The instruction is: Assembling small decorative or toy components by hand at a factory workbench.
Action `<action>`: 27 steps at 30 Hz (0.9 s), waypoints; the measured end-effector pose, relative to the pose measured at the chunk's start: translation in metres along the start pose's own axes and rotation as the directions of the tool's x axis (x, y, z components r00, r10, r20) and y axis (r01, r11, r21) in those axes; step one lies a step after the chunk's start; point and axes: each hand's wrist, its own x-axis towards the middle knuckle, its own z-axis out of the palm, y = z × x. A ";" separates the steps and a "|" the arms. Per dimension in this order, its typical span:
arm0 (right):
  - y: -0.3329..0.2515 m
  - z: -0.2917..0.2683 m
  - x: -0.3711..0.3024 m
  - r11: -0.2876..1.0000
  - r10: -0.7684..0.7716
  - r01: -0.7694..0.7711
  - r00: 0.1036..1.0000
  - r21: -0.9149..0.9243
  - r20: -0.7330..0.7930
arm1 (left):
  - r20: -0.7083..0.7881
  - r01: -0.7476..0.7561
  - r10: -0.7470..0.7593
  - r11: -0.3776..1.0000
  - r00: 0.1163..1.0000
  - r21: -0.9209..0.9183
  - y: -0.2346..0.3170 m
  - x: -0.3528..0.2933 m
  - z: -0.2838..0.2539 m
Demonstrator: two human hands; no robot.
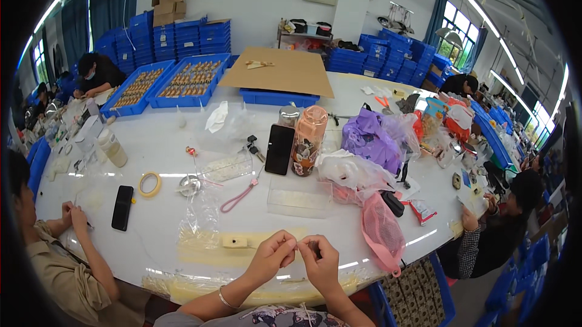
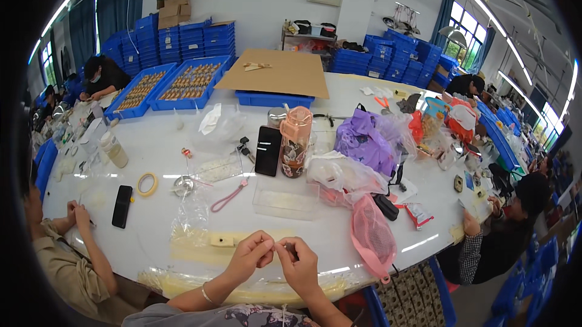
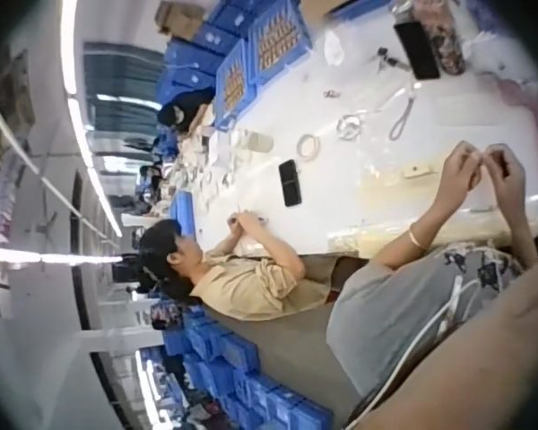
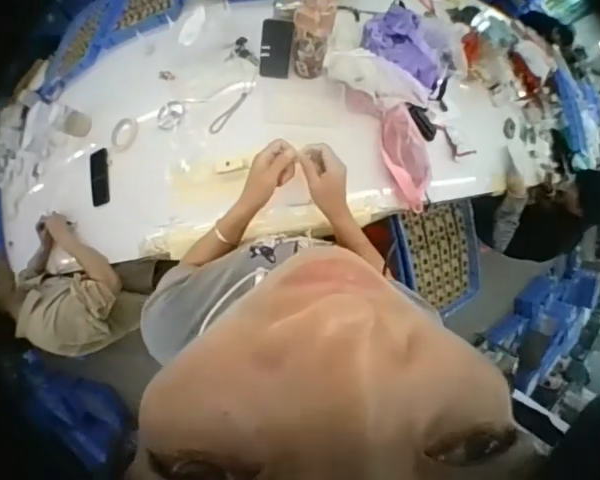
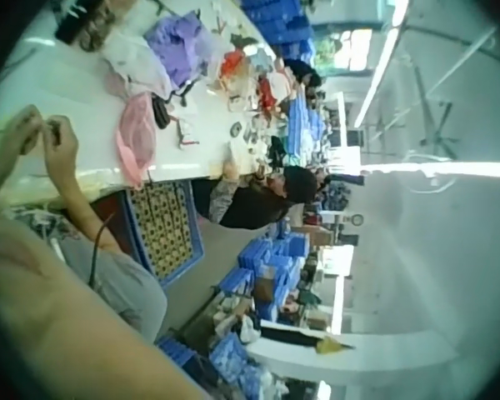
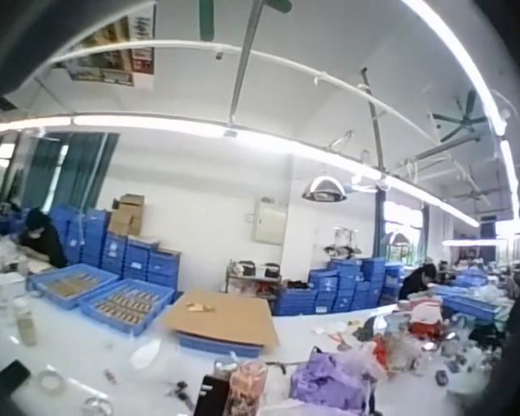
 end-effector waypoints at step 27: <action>-0.042 -0.011 0.063 0.955 -0.283 0.296 0.876 0.026 0.391 | 0.246 -0.239 0.225 0.971 0.943 0.027 0.087 0.023 -0.013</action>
